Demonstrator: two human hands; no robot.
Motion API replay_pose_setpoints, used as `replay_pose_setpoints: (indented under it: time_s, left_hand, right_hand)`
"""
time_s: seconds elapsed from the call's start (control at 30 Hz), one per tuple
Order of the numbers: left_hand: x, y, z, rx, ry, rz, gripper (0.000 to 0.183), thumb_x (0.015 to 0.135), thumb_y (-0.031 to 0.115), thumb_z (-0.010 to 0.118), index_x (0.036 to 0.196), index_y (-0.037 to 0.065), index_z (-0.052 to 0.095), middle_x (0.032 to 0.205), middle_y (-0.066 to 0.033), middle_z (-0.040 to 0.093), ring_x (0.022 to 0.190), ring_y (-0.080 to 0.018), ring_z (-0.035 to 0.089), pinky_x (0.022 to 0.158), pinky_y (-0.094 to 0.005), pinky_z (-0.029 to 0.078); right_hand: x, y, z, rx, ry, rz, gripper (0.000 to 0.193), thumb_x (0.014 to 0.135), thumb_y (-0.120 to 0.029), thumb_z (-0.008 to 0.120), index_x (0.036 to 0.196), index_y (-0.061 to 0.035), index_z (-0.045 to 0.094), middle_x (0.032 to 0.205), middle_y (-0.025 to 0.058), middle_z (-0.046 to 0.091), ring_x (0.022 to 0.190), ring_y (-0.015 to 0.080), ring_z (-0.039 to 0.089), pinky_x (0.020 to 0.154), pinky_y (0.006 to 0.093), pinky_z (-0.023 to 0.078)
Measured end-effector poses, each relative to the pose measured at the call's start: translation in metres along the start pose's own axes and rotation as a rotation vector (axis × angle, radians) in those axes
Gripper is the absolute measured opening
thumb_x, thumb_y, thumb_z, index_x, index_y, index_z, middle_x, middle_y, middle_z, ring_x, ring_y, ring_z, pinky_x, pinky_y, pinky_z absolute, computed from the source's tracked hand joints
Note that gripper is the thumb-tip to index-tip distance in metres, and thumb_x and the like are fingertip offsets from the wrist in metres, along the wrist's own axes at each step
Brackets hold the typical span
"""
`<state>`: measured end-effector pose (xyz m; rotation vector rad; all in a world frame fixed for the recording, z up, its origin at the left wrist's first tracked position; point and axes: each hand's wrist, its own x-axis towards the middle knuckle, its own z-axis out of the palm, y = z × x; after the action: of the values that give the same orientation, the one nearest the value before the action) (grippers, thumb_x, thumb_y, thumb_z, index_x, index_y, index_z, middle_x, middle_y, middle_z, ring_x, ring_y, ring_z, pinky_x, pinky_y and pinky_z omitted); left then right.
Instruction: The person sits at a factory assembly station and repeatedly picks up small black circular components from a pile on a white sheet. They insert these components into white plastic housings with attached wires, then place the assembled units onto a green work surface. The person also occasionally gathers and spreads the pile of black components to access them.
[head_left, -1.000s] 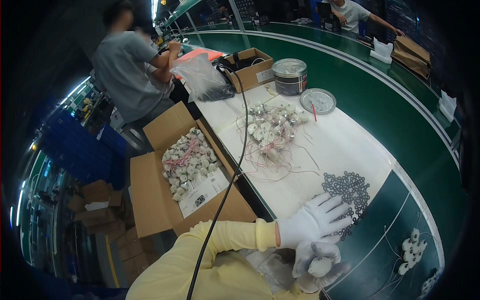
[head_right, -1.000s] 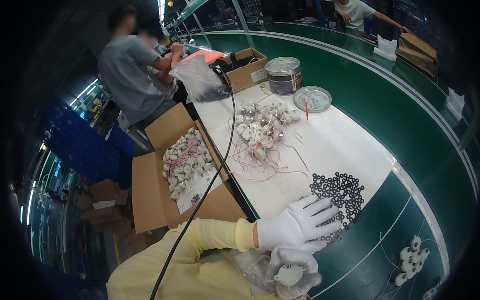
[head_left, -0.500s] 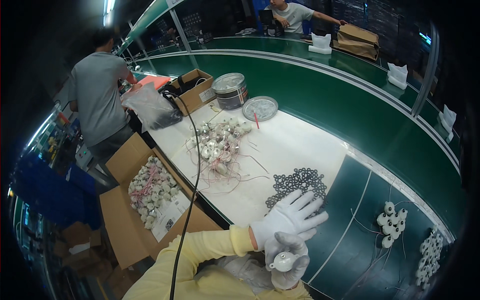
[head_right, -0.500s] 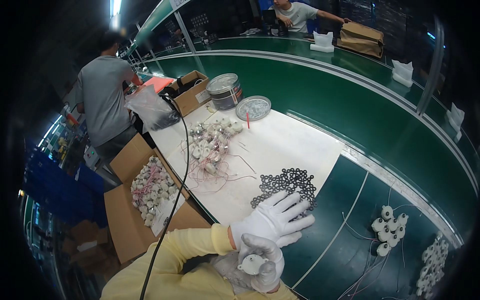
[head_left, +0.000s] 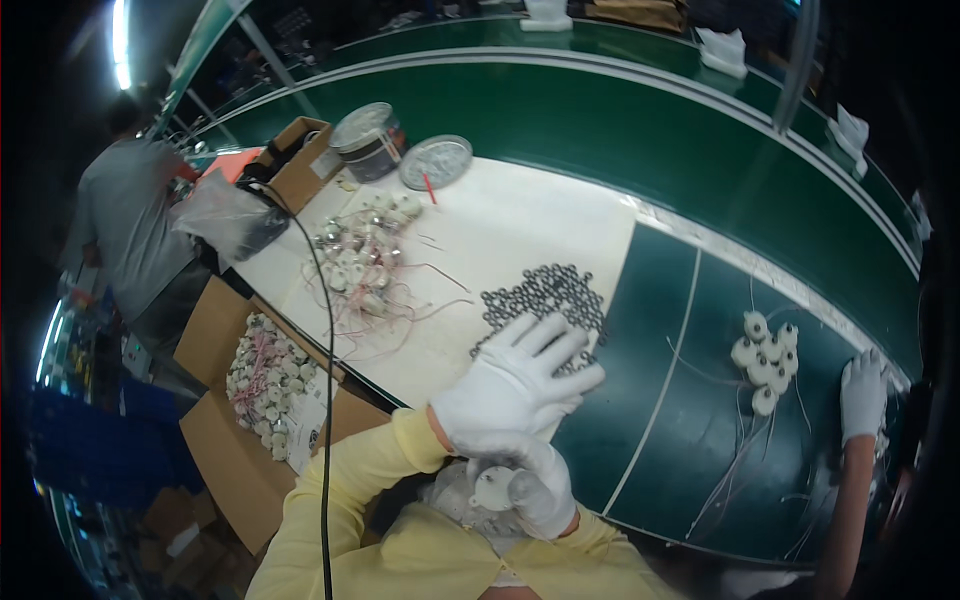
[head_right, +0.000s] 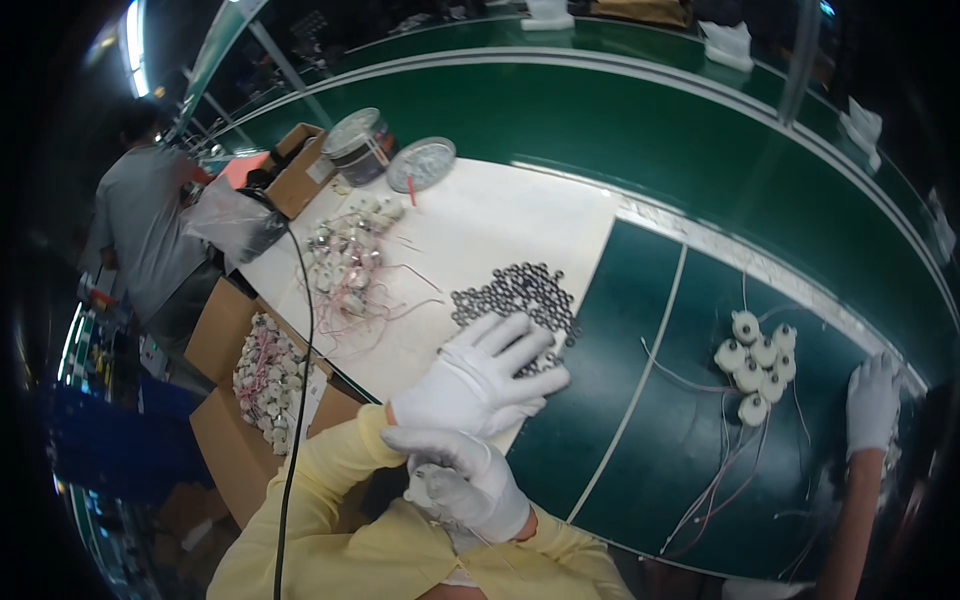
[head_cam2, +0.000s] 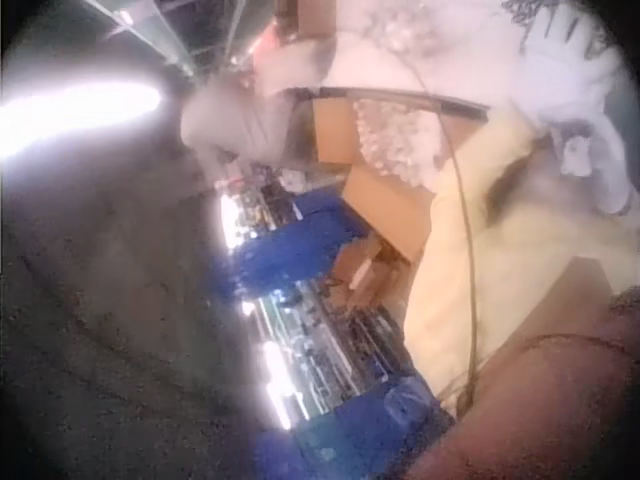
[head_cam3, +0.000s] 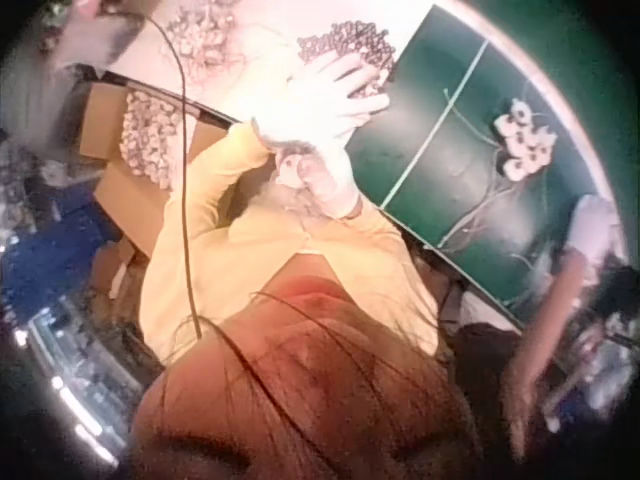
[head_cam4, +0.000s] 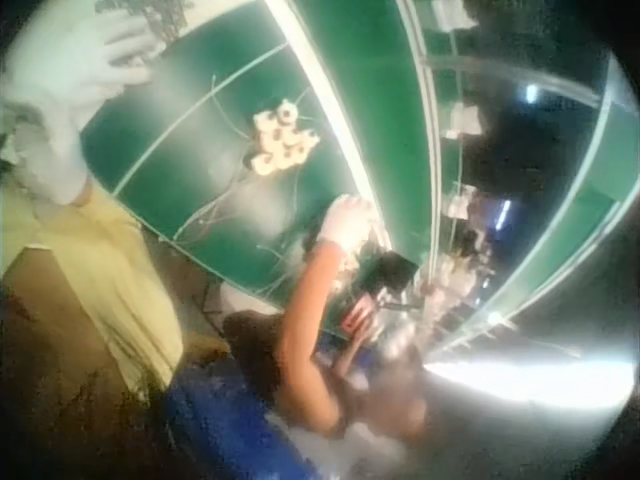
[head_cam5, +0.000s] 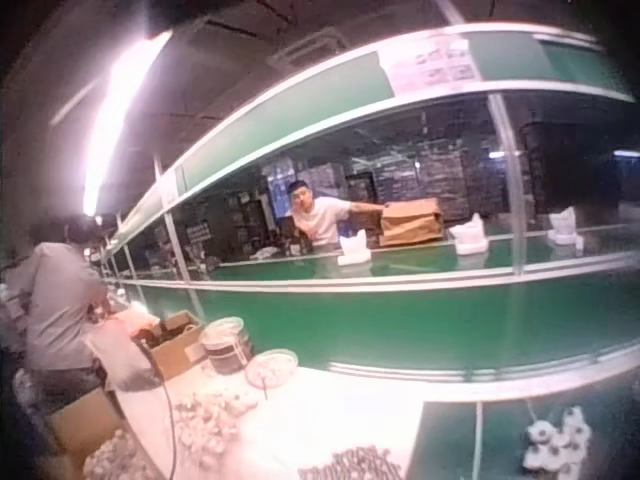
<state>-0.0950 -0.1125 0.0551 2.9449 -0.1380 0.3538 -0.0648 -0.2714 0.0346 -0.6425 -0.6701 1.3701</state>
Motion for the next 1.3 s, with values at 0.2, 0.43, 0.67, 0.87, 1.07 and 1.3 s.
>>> replay_pose_setpoints:
  time_s: [0.2,0.43,0.67,0.87,1.07,1.3]
  left_hand:
    - [-0.002,0.007,-0.007,0.066,-0.014,-0.002,0.047,0.09,0.039,0.063,0.126,0.009,0.061,0.136,-0.0203,0.056,0.126,-0.0382,0.05,0.106,-0.0504,0.038]
    - [-0.008,0.012,0.015,0.07,-0.075,0.092,0.062,0.093,0.053,0.06,0.135,0.008,0.06,0.14,-0.0184,0.058,0.134,-0.0384,0.049,0.115,-0.0523,0.034]
    - [-0.007,0.007,0.007,0.143,-0.069,0.028,0.067,0.092,0.055,0.06,0.135,0.004,0.059,0.141,-0.0212,0.057,0.132,-0.0394,0.05,0.116,-0.0535,0.032]
    - [0.049,0.011,0.044,-0.002,0.171,0.139,0.069,0.09,0.057,0.062,0.132,0.002,0.061,0.136,-0.0232,0.06,0.13,-0.0415,0.054,0.114,-0.0545,0.035]
    - [0.047,-0.007,0.042,0.077,0.214,-0.011,0.068,0.092,0.054,0.06,0.131,-0.002,0.06,0.133,-0.0256,0.059,0.126,-0.0412,0.053,0.113,-0.0535,0.034]
    - [0.037,-0.023,0.029,0.118,0.162,-0.11,0.064,0.094,0.051,0.058,0.131,-0.002,0.058,0.136,-0.0253,0.057,0.129,-0.0403,0.051,0.112,-0.051,0.035]
  right_hand:
    - [0.012,0.012,0.002,0.07,-0.143,-0.256,0.058,0.105,-0.036,0.059,0.148,0.0026,0.05,0.092,0.0013,0.059,0.08,0.0075,0.055,0.072,0.0229,0.045]
    - [0.011,0.013,0.0,0.111,-0.179,-0.245,0.057,0.106,-0.035,0.059,0.147,0.0031,0.05,0.089,0.0011,0.059,0.079,0.0074,0.055,0.073,0.0231,0.046]
    - [0.018,0.014,0.001,-0.119,-0.114,-0.412,0.053,0.104,-0.031,0.06,0.146,0.0016,0.052,0.081,0.0007,0.059,0.07,0.0115,0.057,0.067,0.0261,0.046]
    - [0.026,0.008,-0.021,-0.213,-0.236,-0.776,0.061,0.103,-0.046,0.056,0.134,0.0062,0.062,0.074,0.0038,0.063,0.064,0.0181,0.06,0.062,0.0297,0.046]
    - [0.011,0.01,-0.003,-0.079,-0.065,-0.366,0.071,0.103,-0.057,0.054,0.136,0.0054,0.061,0.087,0.0054,0.066,0.075,0.0119,0.06,0.066,0.0271,0.045]
    - [0.009,0.009,-0.002,-0.125,-0.071,-0.299,0.068,0.103,-0.054,0.054,0.137,0.0047,0.06,0.085,0.0047,0.065,0.074,0.0118,0.06,0.066,0.027,0.045]
